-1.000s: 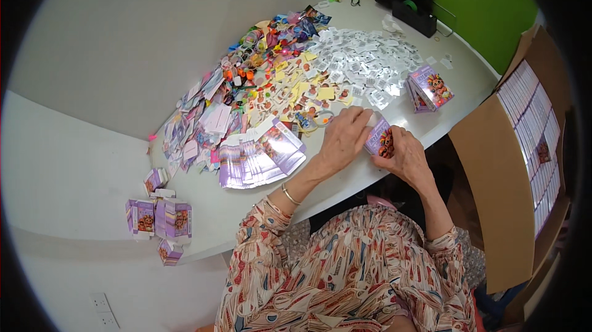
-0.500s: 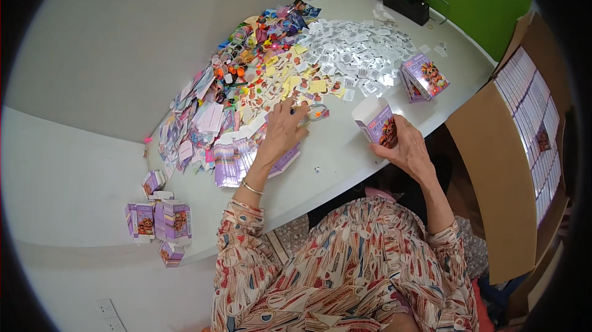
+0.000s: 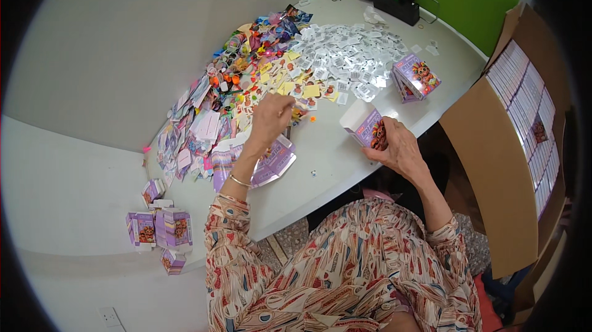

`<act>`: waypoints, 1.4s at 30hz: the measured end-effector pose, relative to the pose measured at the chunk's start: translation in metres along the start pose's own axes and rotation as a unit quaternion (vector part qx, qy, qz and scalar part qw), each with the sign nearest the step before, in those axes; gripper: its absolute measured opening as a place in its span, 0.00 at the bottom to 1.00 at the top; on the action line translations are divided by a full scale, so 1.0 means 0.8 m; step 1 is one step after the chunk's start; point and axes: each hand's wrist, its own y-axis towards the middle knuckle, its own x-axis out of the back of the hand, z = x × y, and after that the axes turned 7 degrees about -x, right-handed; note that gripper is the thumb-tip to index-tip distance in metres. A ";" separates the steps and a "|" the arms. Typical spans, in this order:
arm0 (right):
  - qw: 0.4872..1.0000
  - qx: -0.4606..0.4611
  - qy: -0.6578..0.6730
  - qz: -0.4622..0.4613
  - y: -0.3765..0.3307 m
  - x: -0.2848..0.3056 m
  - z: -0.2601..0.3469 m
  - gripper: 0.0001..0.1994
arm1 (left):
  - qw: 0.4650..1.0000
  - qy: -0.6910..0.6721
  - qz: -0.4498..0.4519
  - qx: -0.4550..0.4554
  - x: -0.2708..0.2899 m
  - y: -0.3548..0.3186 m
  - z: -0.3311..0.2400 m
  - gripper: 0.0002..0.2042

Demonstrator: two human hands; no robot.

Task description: The recorder is packaging small toy cards and instruction pamphlets into individual pink packets at a factory workstation.

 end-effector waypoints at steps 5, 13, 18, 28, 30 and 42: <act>1.000 0.002 -0.024 0.020 0.003 -0.006 0.013 0.31 | 0.952 -0.271 -0.051 0.136 0.049 0.038 -0.018 0.09; 0.999 0.020 -0.018 0.047 0.008 -0.014 0.019 0.30 | 0.819 -0.543 0.001 0.184 0.051 0.057 -0.079 0.08; 0.999 0.021 -0.002 0.049 0.001 -0.009 0.014 0.32 | 0.784 -0.585 0.021 0.206 0.010 0.049 -0.081 0.09; 0.999 -0.001 0.012 0.049 -0.001 -0.006 0.016 0.31 | 0.993 -0.066 0.038 -0.095 0.010 0.042 -0.137 0.14; 0.999 -0.008 0.017 0.048 -0.001 -0.004 0.017 0.31 | 0.991 -0.076 0.045 -0.103 0.017 0.040 -0.138 0.15; 0.994 -0.035 0.089 -0.049 -0.001 -0.011 0.021 0.46 | 0.855 -0.473 -0.099 0.190 -0.022 0.010 -0.163 0.15</act>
